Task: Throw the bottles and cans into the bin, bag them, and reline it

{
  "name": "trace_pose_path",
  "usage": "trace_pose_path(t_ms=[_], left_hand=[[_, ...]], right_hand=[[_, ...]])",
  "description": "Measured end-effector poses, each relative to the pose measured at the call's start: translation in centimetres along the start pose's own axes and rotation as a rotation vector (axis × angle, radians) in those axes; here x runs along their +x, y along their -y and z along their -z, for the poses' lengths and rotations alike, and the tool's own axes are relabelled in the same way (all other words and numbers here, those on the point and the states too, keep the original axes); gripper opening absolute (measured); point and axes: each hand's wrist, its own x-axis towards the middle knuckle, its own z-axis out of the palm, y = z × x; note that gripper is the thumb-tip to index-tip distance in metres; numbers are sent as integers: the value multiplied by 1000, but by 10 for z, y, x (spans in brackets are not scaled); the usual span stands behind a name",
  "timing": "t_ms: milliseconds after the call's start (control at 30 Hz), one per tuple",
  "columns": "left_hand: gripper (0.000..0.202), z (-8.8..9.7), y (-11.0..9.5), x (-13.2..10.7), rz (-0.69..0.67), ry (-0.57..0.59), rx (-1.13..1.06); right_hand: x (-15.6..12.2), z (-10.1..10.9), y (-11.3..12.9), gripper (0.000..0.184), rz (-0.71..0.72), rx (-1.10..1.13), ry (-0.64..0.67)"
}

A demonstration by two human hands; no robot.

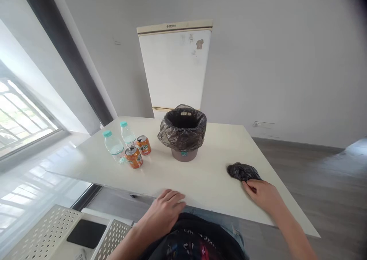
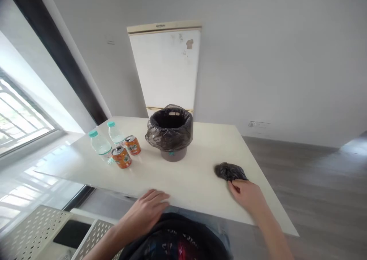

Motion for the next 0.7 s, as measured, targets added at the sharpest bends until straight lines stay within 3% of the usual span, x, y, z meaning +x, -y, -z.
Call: trace_pose_path(t_ms=[100, 167, 233, 300, 400, 567, 633, 700], left_hand=[[28, 37, 13, -42, 208, -94, 16], [26, 53, 28, -71, 387, -223, 67], [27, 56, 44, -99, 579, -382, 114], [25, 48, 62, -129, 778, -447, 210], [24, 28, 92, -181, 1067, -384, 377], [30, 4, 153, -261, 1575, -144, 125], [38, -5, 173, -279, 1694, -79, 20], [46, -15, 185, -288, 1693, -144, -27]], right_hand=[[0, 1, 1, 61, 4, 2, 12], [0, 3, 2, 60, -2, -12, 8], [0, 4, 3, 61, -8, -22, 7], [0, 4, 3, 61, -11, -18, 13], [0, 3, 0, 60, -14, -3, 20], [2, 1, -1, 61, -35, -6, 42], [2, 2, 0, 61, -27, -12, 40], [2, 3, 2, 61, -14, -13, 25]])
